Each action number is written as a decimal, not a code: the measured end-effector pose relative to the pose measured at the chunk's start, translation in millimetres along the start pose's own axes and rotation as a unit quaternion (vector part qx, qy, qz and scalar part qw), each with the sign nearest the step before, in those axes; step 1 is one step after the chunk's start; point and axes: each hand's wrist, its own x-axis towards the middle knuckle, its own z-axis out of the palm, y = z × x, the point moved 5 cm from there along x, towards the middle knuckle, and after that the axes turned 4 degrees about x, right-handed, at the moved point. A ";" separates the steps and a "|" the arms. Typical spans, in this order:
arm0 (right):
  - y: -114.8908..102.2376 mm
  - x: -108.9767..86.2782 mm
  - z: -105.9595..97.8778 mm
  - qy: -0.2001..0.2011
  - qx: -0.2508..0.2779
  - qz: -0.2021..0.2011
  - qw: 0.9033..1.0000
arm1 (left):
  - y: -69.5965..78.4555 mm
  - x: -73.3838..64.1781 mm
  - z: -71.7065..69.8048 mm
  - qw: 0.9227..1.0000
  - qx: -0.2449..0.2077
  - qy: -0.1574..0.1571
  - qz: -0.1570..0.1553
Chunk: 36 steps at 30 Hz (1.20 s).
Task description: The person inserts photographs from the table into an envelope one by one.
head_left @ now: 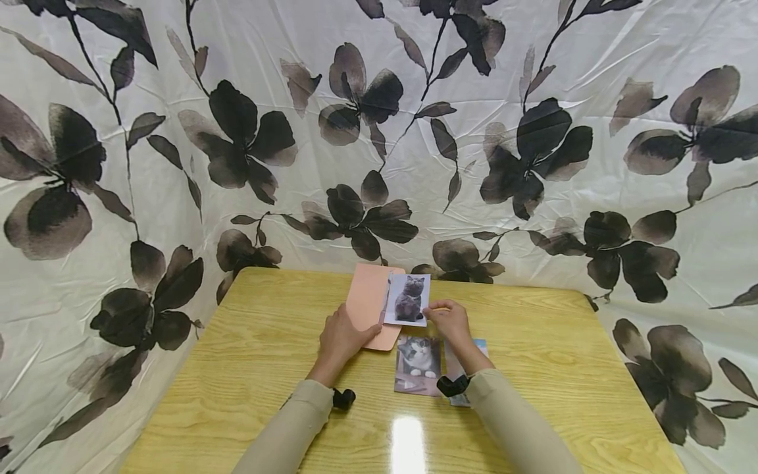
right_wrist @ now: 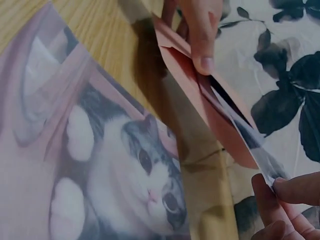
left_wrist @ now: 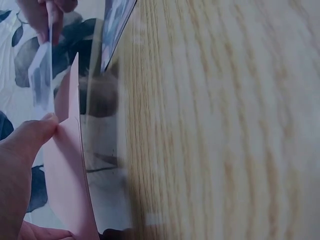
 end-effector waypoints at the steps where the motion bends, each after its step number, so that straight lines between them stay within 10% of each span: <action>1: 0.6 1.0 1.8 0.000 0.000 0.001 1.000 | 0.1 0.2 0.5 1.000 0.000 0.000 0.000; 36: -10.4 10.7 65.5 0.030 -0.029 0.006 0.999 | 1.4 0.5 1.2 1.000 0.001 -0.010 -0.003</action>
